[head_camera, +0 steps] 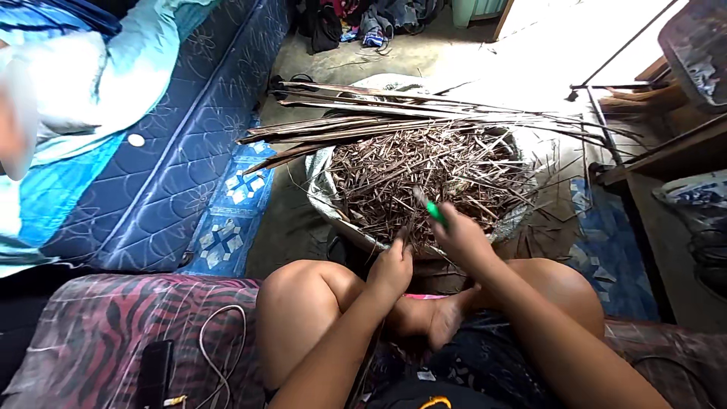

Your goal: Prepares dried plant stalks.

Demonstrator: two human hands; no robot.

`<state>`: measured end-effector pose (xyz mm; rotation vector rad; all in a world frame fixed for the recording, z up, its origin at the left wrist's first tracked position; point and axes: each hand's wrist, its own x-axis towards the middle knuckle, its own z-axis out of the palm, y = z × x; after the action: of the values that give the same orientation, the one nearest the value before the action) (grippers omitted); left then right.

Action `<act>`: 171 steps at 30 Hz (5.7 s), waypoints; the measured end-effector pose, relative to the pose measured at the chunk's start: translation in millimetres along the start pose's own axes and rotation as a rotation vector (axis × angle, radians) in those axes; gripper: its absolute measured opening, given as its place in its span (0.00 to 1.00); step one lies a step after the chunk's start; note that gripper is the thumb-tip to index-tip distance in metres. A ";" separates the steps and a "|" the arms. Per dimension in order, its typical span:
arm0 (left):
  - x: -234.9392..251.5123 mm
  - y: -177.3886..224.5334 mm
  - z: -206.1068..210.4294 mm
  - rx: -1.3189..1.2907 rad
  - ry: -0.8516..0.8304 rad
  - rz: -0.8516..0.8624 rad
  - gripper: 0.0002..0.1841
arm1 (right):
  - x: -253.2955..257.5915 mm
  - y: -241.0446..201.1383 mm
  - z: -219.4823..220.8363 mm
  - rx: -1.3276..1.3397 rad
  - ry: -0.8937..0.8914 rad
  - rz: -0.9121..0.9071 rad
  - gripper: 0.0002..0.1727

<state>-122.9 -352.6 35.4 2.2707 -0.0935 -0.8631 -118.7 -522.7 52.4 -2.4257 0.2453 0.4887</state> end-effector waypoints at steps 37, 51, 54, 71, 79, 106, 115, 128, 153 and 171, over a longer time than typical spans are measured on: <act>-3.6 0.9 -4.9 0.100 0.083 -0.033 0.27 | -1.0 -19.8 2.9 -0.225 -0.070 0.129 0.19; -5.2 4.2 -3.4 0.052 0.074 0.002 0.28 | 17.9 -12.5 8.2 -0.311 0.040 0.176 0.19; -6.8 5.5 -6.3 0.059 0.073 -0.012 0.26 | -6.2 -19.6 19.0 -0.244 -0.060 0.050 0.19; -14.0 12.5 -0.7 0.258 0.174 -0.009 0.26 | -7.3 -20.6 4.3 -0.138 -0.102 0.071 0.19; -11.7 13.3 -2.6 0.270 0.199 0.001 0.28 | 10.3 -18.8 7.2 -0.279 -0.135 0.100 0.18; -4.2 4.2 -8.9 0.171 0.106 -0.071 0.24 | -30.6 -34.9 33.3 -0.274 -0.258 -0.054 0.19; 0.8 4.0 -4.7 0.197 0.124 -0.039 0.28 | 1.6 -25.8 30.5 -0.335 -0.136 0.165 0.20; -5.8 5.3 -7.8 0.192 0.107 -0.032 0.26 | -7.4 -29.3 34.5 -0.312 -0.226 0.069 0.20; 3.2 5.4 -8.7 0.094 0.144 0.046 0.27 | 12.2 -22.8 32.1 -0.351 -0.052 0.058 0.19; -14.7 7.1 12.8 0.333 0.282 0.077 0.27 | 23.4 -4.5 0.4 -0.286 -0.036 0.276 0.19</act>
<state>-140.9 -361.1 41.3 2.6570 -0.2086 -0.5079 -96.1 -520.2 45.2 -2.6710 0.5312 0.7316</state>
